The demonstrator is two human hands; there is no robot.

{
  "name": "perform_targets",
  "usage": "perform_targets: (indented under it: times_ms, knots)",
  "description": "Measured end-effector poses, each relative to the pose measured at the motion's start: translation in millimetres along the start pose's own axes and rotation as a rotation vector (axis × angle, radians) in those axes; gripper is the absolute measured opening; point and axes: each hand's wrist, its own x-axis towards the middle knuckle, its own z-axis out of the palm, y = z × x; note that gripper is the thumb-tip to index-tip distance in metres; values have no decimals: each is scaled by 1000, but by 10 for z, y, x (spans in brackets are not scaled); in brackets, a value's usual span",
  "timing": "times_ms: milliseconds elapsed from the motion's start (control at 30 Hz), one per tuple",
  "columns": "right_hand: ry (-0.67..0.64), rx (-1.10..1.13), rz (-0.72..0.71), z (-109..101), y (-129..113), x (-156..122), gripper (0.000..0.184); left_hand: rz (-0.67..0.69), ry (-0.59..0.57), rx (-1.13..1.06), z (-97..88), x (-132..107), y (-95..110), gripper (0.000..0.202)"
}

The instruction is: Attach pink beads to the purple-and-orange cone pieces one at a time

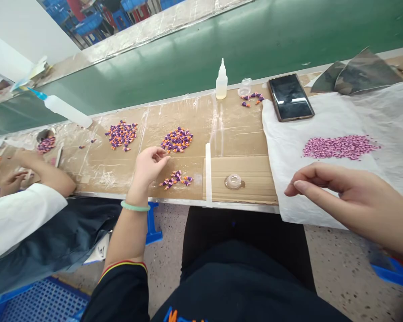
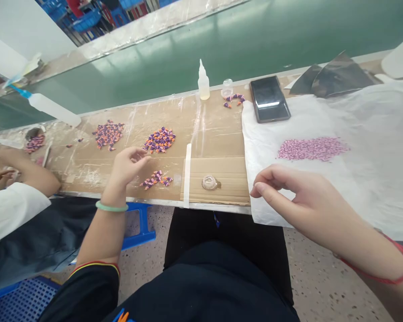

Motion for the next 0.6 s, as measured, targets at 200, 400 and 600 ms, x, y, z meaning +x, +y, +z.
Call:
perform_targets:
  times_ms: [200, 400, 600]
  knots:
    - [110, 6, 67, -143, 138, -15, 22, 13, 36, 175, 165, 292, 72, 13]
    - [283, 93, 108, -250, 349, -132, 26, 58, 28, 257, 209, 292, 189, 10]
    - [481, 141, 141, -390, 565, -239, 12, 29, 63, 230, 117, 253, 336, 15]
